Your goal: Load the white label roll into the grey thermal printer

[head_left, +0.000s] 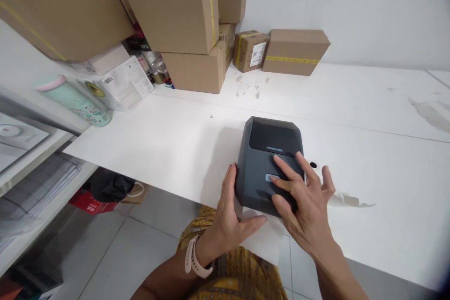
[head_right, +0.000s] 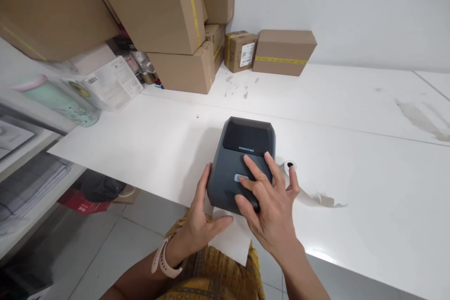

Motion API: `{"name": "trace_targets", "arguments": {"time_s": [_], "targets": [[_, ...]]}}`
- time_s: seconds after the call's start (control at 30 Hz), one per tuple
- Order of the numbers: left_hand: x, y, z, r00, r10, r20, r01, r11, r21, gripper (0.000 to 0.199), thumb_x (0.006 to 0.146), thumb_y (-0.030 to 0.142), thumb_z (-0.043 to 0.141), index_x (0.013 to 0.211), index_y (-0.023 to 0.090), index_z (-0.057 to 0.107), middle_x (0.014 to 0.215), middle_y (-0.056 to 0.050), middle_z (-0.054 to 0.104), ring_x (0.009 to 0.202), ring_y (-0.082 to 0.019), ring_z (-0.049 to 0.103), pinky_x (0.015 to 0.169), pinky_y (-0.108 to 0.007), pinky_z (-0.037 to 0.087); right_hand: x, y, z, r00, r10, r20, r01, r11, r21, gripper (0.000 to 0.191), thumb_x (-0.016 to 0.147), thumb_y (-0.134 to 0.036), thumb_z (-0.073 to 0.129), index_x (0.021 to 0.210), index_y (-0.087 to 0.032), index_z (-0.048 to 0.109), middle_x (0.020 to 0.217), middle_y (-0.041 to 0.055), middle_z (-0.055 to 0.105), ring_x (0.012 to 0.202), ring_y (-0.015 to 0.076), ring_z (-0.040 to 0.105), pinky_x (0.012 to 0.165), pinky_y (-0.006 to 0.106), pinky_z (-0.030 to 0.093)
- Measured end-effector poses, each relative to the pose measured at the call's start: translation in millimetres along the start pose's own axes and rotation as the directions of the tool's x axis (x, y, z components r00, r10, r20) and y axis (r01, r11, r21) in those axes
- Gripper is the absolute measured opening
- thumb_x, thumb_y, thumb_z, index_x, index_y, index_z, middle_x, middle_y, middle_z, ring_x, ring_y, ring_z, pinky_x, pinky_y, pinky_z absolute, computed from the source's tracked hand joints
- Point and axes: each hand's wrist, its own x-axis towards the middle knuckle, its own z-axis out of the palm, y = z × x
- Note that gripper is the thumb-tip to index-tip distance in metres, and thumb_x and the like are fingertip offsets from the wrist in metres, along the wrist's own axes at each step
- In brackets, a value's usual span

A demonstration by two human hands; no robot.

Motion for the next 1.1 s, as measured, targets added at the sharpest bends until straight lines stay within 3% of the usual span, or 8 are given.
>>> {"name": "trace_targets", "arguments": {"time_s": [0.2,0.43,0.6,0.73,0.8,0.9,1.0,1.1], "targets": [[5.6,-10.8,2.9,0.993,0.056,-0.106,-0.048,0.996,0.072,0.099,0.086,0.049,0.080,0.165,0.033,0.022,0.174,-0.013,0.020,0.160,-0.041,0.020,0.128,-0.064,0.029,-13.8,-3.7,11.4,0.984,0.136,-0.113,-0.114,0.976,0.185,0.035,0.107,-0.038,0.038,0.120,-0.026,0.069,0.160,0.0065,0.050,0.160,0.0374,0.024,0.124,0.069,0.019],[9.1,5.1,-3.6,0.986,0.148,-0.081,-0.147,0.989,0.023,0.081,0.099,0.046,0.063,0.166,0.031,0.020,0.175,-0.013,0.018,0.161,-0.041,0.017,0.128,-0.063,0.027,4.9,-5.7,-14.8,0.997,0.073,0.027,-0.077,0.979,0.191,0.058,0.106,-0.059,0.024,0.134,-0.028,0.065,0.159,0.0079,0.052,0.159,0.0381,0.025,0.121,0.068,0.030],[44.8,24.8,-13.3,0.945,0.289,-0.152,-0.316,0.927,-0.202,0.073,0.105,0.053,0.048,0.167,0.033,0.013,0.170,-0.011,0.033,0.158,-0.032,0.031,0.128,-0.052,0.031,50.3,3.6,-40.6,0.995,-0.073,-0.061,0.084,0.977,0.194,0.069,0.104,-0.062,0.010,0.134,-0.034,0.066,0.151,0.0043,0.060,0.150,0.0344,0.044,0.123,0.064,0.032],[88.3,31.6,-21.0,0.923,0.326,-0.205,-0.370,0.900,-0.232,0.066,0.108,0.053,0.040,0.166,0.031,0.016,0.157,-0.009,0.055,0.156,-0.026,0.035,0.130,-0.049,0.025,106.6,4.7,-50.9,0.984,-0.007,-0.180,0.050,0.972,0.230,0.074,0.104,-0.064,0.008,0.122,-0.032,0.073,0.138,0.0047,0.069,0.144,0.0330,0.052,0.123,0.060,0.032],[104.9,26.0,-22.4,0.944,0.257,-0.208,-0.302,0.927,-0.223,0.063,0.108,0.052,0.041,0.164,0.029,0.023,0.152,-0.010,0.059,0.153,-0.027,0.041,0.128,-0.050,0.028,135.7,0.4,-53.5,0.968,0.156,-0.197,-0.092,0.949,0.300,0.079,0.101,-0.072,0.011,0.117,-0.029,0.076,0.130,0.0069,0.072,0.134,0.0340,0.060,0.115,0.058,0.041],[117.8,7.4,-21.1,0.988,0.069,-0.136,-0.093,0.980,-0.175,0.064,0.102,0.047,0.058,0.159,0.029,0.034,0.156,-0.012,0.054,0.150,-0.030,0.044,0.122,-0.050,0.036,176.1,-4.6,-55.3,0.890,0.422,-0.170,-0.332,0.858,0.392,0.088,0.100,-0.076,0.015,0.111,-0.018,0.080,0.106,0.0122,0.077,0.104,0.0300,0.071,0.095,0.051,0.051],[120.2,-11.4,-16.9,0.997,-0.076,0.007,0.076,0.978,-0.197,0.074,0.092,0.036,0.068,0.158,0.025,0.036,0.165,-0.015,0.041,0.154,-0.034,0.036,0.121,-0.050,0.037,211.3,6.3,-54.3,0.878,0.449,-0.165,-0.363,0.851,0.380,0.085,0.103,-0.071,0.022,0.097,-0.010,0.081,0.089,0.0128,0.076,0.087,0.0222,0.069,0.087,0.044,0.050],[120.2,-19.1,-12.7,0.987,-0.146,0.071,0.160,0.948,-0.274,0.078,0.084,0.026,0.068,0.156,0.019,0.039,0.163,-0.017,0.043,0.152,-0.037,0.039,0.121,-0.051,0.037,242.2,32.9,-50.4,0.883,0.459,-0.096,-0.399,0.843,0.360,0.084,0.100,-0.075,0.027,0.089,-0.010,0.080,0.083,0.0121,0.074,0.080,0.0198,0.067,0.081,0.041,0.049]]}}
